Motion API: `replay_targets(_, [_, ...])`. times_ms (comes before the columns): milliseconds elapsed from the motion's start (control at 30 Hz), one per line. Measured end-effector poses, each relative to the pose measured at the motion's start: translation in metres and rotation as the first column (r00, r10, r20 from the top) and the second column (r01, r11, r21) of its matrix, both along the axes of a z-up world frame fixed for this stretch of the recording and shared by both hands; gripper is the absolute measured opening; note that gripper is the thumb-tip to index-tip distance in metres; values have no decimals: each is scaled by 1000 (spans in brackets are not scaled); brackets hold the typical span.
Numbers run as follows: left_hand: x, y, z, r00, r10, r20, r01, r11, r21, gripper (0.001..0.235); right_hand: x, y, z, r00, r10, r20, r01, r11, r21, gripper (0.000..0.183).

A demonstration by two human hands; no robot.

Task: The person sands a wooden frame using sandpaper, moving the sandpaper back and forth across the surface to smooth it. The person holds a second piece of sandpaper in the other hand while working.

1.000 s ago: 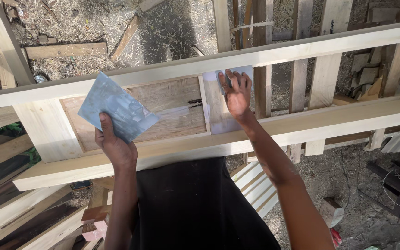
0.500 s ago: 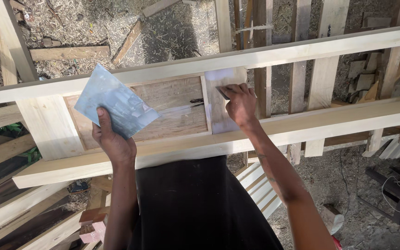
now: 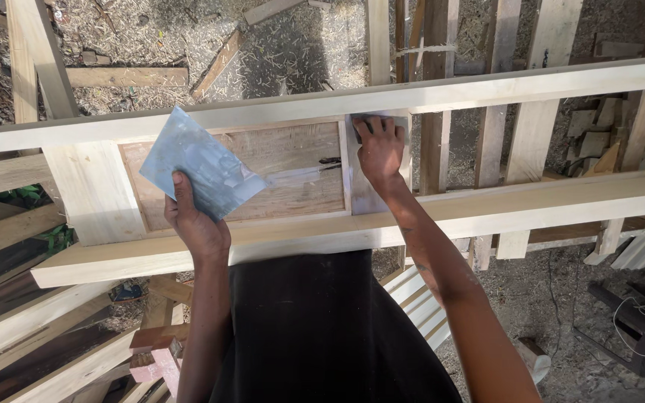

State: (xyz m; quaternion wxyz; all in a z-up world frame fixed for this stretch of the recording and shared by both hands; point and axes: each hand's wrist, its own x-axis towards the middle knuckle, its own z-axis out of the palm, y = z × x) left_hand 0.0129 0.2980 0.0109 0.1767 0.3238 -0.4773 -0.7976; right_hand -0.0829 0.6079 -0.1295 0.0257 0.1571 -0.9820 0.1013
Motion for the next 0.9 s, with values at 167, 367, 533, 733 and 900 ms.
replay_targets(167, [-8,2,-3,1000,-23,-13,23,1000,11,43,14,-9,-6,999,11,-38,-11,1000,-6,52])
replay_targets(367, [-20,9,-4,992,-109,-67,111,993,26,48,41,-14,34,973,21,229,-7,998,-61,37])
replay_targets(533, [-7,21,-20,991,-111,-69,112,994,4,49,49,-23,109,947,102,304,130,742,-657,54])
replay_targets(733, [-4,42,-16,994,-88,-58,90,995,37,46,73,-54,156,946,221,237,243,0,-970,38])
replay_targets(900, [-8,56,-6,990,-30,-137,33,999,22,48,84,-91,165,964,199,-175,-190,59,-980,25])
